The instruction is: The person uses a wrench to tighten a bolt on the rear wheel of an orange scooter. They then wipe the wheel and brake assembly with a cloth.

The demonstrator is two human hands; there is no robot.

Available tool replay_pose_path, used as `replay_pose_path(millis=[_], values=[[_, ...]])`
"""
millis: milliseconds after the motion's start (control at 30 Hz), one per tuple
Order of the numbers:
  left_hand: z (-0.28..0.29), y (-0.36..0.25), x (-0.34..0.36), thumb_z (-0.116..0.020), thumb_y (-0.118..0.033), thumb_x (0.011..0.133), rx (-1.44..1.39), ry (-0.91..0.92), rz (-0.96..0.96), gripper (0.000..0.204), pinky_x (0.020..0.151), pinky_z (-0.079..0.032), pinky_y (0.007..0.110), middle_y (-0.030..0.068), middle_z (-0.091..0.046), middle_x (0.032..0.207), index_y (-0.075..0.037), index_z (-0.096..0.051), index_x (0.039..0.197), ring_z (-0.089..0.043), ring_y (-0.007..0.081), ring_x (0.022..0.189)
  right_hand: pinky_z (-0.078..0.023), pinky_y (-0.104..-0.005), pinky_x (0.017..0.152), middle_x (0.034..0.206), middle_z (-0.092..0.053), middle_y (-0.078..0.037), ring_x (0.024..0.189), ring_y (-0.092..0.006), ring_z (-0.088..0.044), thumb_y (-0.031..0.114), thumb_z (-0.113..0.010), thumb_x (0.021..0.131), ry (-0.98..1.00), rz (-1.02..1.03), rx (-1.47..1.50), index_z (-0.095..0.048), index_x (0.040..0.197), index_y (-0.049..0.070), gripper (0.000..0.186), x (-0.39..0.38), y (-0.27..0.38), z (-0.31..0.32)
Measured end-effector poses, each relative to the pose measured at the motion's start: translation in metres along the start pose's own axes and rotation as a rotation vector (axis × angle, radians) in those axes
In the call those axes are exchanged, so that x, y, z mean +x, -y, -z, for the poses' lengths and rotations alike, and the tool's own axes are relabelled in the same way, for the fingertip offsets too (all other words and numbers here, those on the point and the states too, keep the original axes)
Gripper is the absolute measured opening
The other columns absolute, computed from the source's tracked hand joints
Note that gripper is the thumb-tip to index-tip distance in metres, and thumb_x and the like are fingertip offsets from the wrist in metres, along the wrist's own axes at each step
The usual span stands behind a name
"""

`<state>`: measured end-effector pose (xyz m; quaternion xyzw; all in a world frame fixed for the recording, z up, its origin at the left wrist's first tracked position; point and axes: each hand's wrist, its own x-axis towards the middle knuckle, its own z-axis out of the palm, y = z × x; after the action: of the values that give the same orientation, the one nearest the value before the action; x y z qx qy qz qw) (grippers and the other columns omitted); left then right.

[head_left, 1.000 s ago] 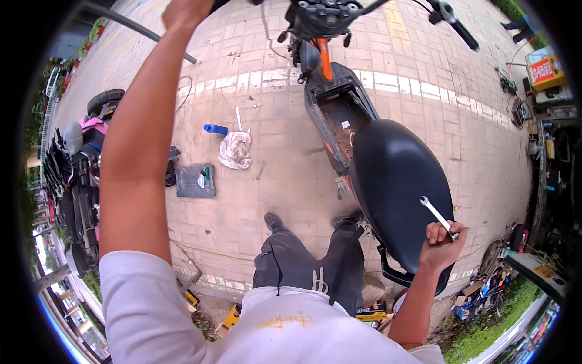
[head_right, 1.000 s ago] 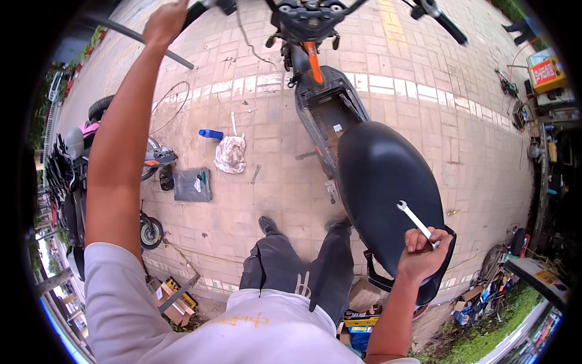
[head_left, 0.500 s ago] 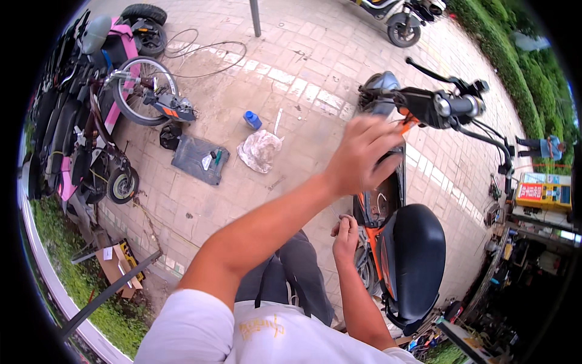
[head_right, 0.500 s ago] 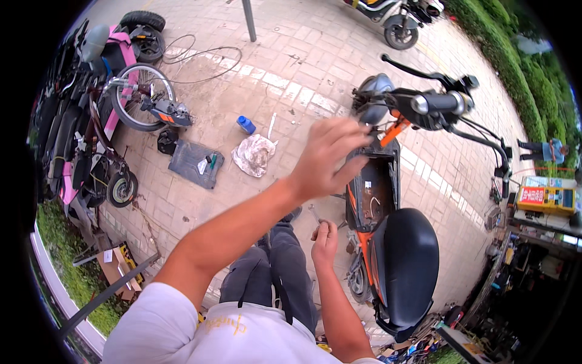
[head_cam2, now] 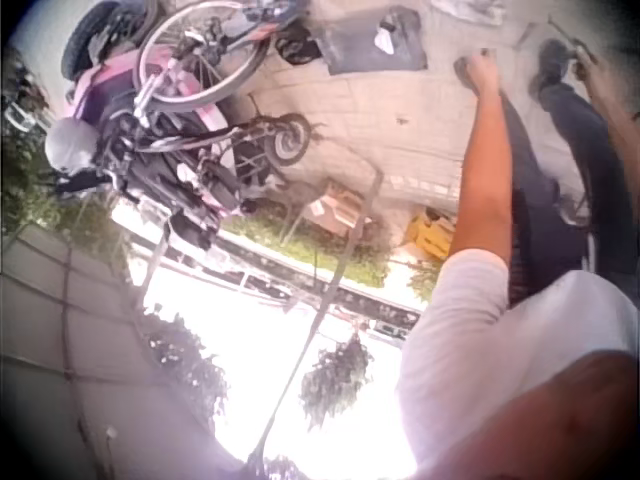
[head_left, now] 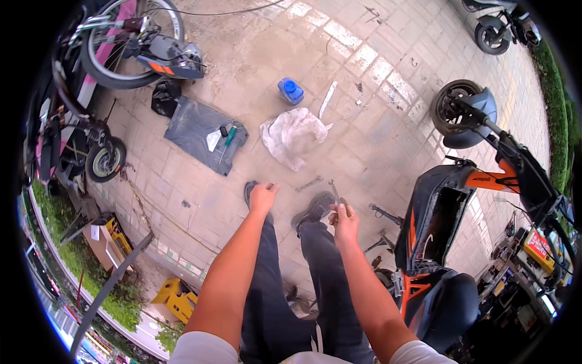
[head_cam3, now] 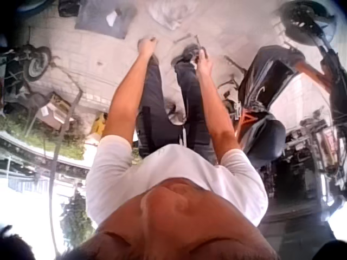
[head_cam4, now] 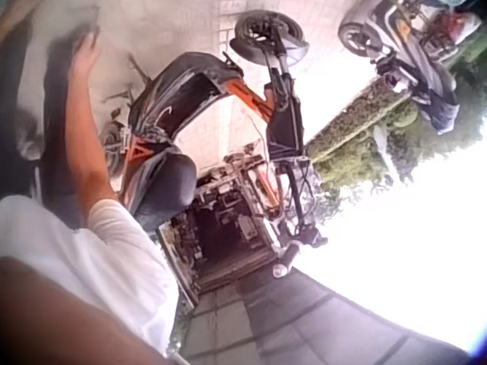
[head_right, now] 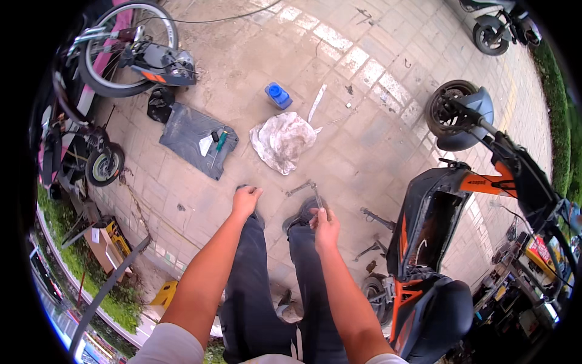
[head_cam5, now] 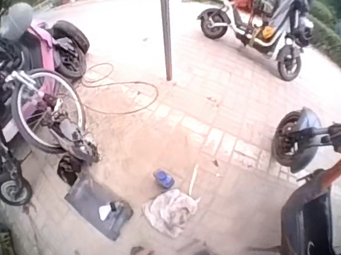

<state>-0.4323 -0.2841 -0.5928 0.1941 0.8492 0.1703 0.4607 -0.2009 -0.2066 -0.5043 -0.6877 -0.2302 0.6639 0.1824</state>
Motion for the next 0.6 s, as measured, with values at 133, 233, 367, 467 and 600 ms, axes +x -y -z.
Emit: replay_pose_path(millis=[133, 233, 367, 467, 600], values=[[-0.074, 0.009, 0.146, -0.068, -0.043, 0.079, 0.034, -0.069, 0.030, 0.051, 0.085, -0.048, 0.043, 0.0273, -0.066, 0.095, 0.004, -0.068, 0.099, -0.063, 0.0391, 0.097, -0.045, -0.0252, 0.063, 0.096, -0.065, -0.011, 0.070, -0.0107, -0.054, 0.020, -0.050, 0.099, -0.018, -0.031, 0.181, -0.043, 0.135, -0.007, 0.046, 0.040, -0.043, -0.010], [-0.105, 0.015, 0.230, -0.072, -0.042, 0.077, 0.092, -0.362, -0.065, 0.053, 0.085, -0.048, 0.044, 0.0261, -0.067, 0.096, 0.006, -0.066, 0.100, -0.064, 0.0393, 0.097, -0.045, -0.0250, 0.066, 0.101, -0.066, -0.013, 0.072, -0.0111, -0.054, 0.021, -0.051, 0.099, -0.012, -0.008, 0.201, -0.043, 0.135, -0.007, 0.047, 0.050, -0.047, -0.026], [-0.104, 0.025, 0.270, -0.072, -0.032, 0.081, -0.046, -0.140, 0.017, 0.039, 0.079, -0.049, 0.039, 0.0207, -0.068, 0.093, 0.004, -0.066, 0.093, -0.065, 0.0332, 0.086, -0.045, -0.0251, 0.068, 0.104, -0.066, -0.012, 0.072, -0.0106, -0.052, 0.022, -0.053, 0.098, -0.001, 0.072, 0.114, -0.044, 0.134, -0.007, 0.048, 0.057, -0.031, -0.041], [-0.083, 0.019, 0.203, -0.070, -0.025, 0.084, -0.342, -0.047, 0.068, 0.030, 0.075, -0.045, 0.032, 0.0098, -0.066, 0.092, 0.004, -0.064, 0.087, -0.060, 0.0214, 0.082, -0.044, -0.0242, 0.068, 0.101, -0.066, -0.010, 0.072, -0.0093, -0.050, 0.021, -0.053, 0.098, -0.041, 0.113, 0.065, -0.047, 0.133, -0.005, 0.044, 0.054, -0.025, -0.048], [-0.041, -0.048, 0.052, -0.064, -0.020, 0.091, -0.683, 0.412, -0.028, 0.020, 0.089, -0.038, 0.027, 0.0019, -0.061, 0.102, 0.000, -0.064, 0.086, -0.052, 0.0111, 0.101, -0.047, -0.0239, 0.067, 0.097, -0.069, -0.009, 0.069, -0.0090, -0.054, 0.018, -0.051, 0.098, -0.058, 0.235, -0.157, -0.050, 0.129, -0.005, 0.039, 0.041, 0.006, -0.042]])
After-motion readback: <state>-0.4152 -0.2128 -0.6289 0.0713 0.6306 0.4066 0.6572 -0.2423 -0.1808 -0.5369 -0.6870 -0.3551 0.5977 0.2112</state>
